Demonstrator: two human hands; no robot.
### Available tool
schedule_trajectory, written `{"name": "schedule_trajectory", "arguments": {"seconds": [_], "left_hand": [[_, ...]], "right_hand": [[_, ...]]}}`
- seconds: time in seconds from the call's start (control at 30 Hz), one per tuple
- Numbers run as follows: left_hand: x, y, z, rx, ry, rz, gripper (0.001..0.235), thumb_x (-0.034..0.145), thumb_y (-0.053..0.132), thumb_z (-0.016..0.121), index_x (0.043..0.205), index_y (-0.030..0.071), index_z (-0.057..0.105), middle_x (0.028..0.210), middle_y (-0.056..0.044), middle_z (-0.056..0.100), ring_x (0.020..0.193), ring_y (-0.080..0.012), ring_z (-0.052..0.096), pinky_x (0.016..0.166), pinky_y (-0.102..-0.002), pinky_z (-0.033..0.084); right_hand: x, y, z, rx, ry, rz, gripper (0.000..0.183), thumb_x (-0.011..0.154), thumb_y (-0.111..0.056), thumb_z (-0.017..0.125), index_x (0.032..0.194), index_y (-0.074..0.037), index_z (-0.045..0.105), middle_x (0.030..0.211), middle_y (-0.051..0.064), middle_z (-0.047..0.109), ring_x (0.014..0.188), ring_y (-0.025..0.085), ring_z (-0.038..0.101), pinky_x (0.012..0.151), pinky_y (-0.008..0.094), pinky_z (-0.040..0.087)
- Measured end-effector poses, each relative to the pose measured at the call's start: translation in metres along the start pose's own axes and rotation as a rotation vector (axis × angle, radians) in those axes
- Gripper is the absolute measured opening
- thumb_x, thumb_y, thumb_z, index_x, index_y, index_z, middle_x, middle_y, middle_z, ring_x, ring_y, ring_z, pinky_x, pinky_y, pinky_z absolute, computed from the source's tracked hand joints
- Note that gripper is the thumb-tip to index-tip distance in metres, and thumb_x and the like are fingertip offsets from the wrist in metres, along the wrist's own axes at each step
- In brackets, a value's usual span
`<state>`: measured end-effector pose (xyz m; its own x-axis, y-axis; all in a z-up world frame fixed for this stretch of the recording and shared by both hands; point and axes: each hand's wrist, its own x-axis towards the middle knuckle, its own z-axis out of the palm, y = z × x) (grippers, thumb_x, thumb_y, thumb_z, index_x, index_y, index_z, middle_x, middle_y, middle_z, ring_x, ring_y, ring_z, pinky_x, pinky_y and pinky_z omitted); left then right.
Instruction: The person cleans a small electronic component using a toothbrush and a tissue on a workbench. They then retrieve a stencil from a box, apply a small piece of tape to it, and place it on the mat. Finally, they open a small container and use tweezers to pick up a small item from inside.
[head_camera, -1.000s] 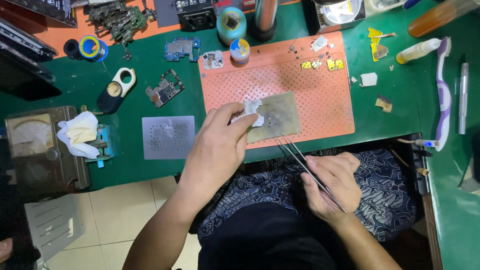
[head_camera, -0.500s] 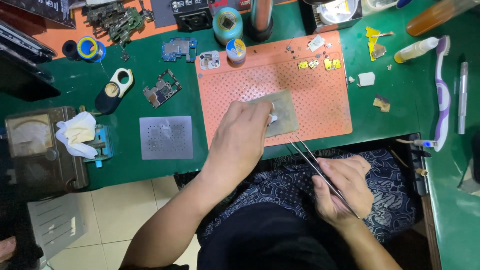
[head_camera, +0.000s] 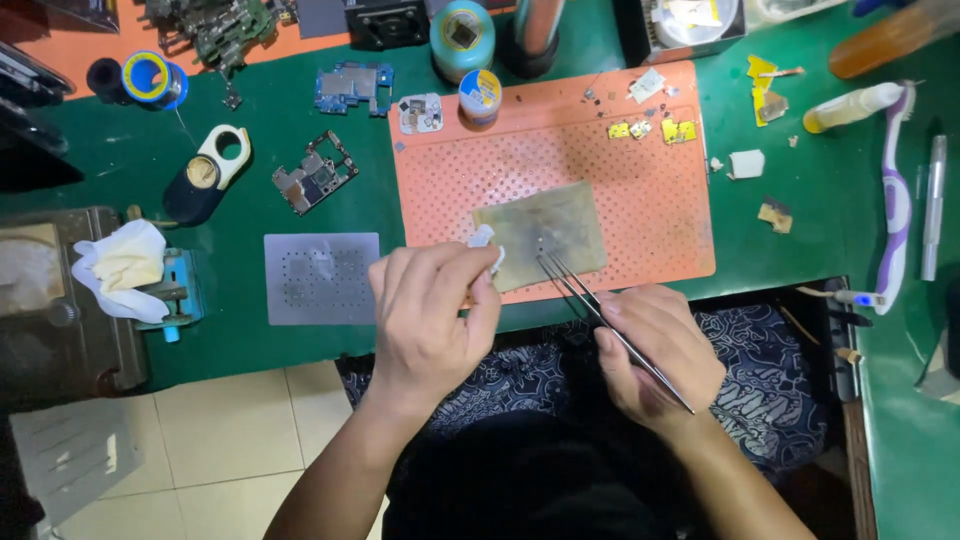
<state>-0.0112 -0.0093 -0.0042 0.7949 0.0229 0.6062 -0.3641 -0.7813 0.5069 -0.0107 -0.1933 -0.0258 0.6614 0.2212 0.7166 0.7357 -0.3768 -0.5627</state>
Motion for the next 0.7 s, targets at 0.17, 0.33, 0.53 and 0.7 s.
{"name": "schedule_trajectory", "arguments": {"seconds": [0.17, 0.33, 0.53, 0.7], "left_hand": [[-0.001, -0.006, 0.006, 0.143, 0.020, 0.060, 0.017, 0.067, 0.009, 0.055, 0.077, 0.019, 0.064, 0.067, 0.005, 0.051, 0.060, -0.0113, 0.049, 0.064, -0.026, 0.036], [0.011, -0.006, -0.001, 0.243, -0.245, 0.087, 0.014, 0.072, 0.010, 0.052, 0.077, 0.022, 0.056, 0.067, 0.009, 0.045, 0.060, -0.0122, 0.044, 0.066, -0.028, 0.025], [0.007, -0.012, 0.004, 0.231, -0.226, 0.069, 0.015, 0.069, 0.012, 0.052, 0.079, 0.021, 0.056, 0.071, 0.009, 0.051, 0.060, -0.0127, 0.045, 0.065, -0.029, 0.024], [0.005, -0.015, 0.007, 0.230, -0.206, 0.069, 0.014, 0.069, 0.013, 0.051, 0.078, 0.022, 0.057, 0.072, 0.008, 0.052, 0.060, -0.0125, 0.045, 0.065, -0.029, 0.025]], "right_hand": [[-0.006, 0.007, 0.010, -0.003, 0.025, -0.056, 0.013, 0.074, -0.004, 0.061, 0.076, 0.009, 0.063, 0.071, 0.021, 0.062, 0.055, 0.034, 0.058, 0.053, 0.043, 0.047], [-0.009, 0.009, 0.010, -0.089, -0.129, 0.011, 0.013, 0.080, -0.005, 0.050, 0.083, 0.007, 0.051, 0.077, 0.023, 0.057, 0.067, 0.033, 0.060, 0.063, 0.041, 0.053], [-0.015, 0.010, 0.006, -0.134, -0.197, 0.061, 0.013, 0.079, -0.008, 0.051, 0.084, 0.005, 0.051, 0.079, 0.020, 0.057, 0.071, 0.029, 0.059, 0.067, 0.039, 0.054], [-0.021, 0.011, 0.003, -0.141, -0.217, 0.101, 0.014, 0.079, -0.010, 0.052, 0.085, 0.002, 0.052, 0.081, 0.019, 0.058, 0.073, 0.028, 0.060, 0.068, 0.039, 0.054]]}}
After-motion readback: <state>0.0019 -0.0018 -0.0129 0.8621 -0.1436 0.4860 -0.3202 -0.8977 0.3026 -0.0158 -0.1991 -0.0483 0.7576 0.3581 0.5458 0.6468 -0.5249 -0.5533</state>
